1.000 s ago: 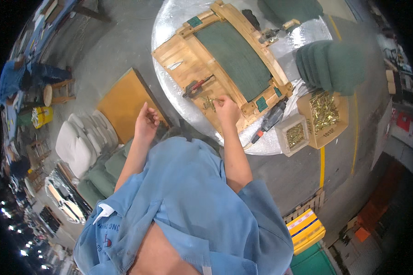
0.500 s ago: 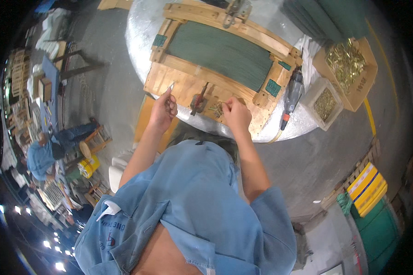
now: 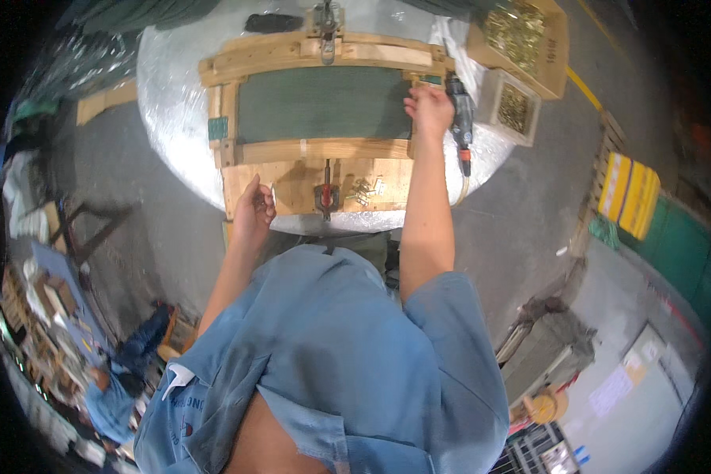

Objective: The person places a green cushion into a wooden frame, secures it with a clamp, and uses a pneumatic staple gun to attach the fabric to the frame. The person then removes the cushion and sets it aside.

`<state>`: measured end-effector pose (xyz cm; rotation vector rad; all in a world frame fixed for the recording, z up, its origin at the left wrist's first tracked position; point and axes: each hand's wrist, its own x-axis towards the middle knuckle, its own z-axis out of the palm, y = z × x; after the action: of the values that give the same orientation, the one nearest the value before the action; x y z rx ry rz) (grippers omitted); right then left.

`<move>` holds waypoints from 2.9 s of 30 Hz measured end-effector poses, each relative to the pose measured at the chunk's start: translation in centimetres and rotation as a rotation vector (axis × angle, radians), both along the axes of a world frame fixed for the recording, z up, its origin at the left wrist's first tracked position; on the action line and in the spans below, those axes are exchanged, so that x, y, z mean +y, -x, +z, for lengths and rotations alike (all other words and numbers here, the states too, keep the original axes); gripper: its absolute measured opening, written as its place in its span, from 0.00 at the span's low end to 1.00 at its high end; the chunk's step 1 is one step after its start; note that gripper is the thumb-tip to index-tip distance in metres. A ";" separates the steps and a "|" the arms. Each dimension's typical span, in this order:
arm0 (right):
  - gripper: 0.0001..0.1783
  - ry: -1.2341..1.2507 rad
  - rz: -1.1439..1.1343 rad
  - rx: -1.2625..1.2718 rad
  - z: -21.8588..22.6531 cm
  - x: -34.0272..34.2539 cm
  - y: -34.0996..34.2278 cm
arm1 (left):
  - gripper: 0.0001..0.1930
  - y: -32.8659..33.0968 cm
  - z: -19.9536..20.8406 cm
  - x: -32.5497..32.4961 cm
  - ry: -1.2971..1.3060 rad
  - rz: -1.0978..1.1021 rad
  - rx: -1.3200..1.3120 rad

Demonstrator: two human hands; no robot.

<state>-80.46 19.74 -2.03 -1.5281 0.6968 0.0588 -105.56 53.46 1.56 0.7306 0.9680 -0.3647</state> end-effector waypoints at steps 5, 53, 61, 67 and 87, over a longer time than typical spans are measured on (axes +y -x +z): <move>0.10 0.129 -0.052 -0.020 1.3 3.0 4.9 | 0.21 -0.5 0.9 5.3 0.006 -0.138 -0.038; 0.05 0.892 0.888 -0.455 2.2 30.6 4.4 | 0.25 -14.7 -11.2 20.3 -0.679 0.041 0.078; 0.13 0.682 0.913 -0.464 3.3 30.8 7.5 | 0.26 -14.7 -11.1 20.4 -0.757 -0.009 0.153; 0.11 0.883 0.960 -0.473 2.0 31.0 7.3 | 0.26 -14.9 -10.9 20.2 -0.782 -0.026 0.164; 0.13 0.730 0.101 -0.260 1.7 16.1 4.6 | 0.26 -15.0 -12.7 19.9 -0.810 0.059 0.152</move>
<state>-85.08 35.80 -0.34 -2.2172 0.4445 -0.3485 -90.61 73.37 -11.18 1.4155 1.2896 0.0465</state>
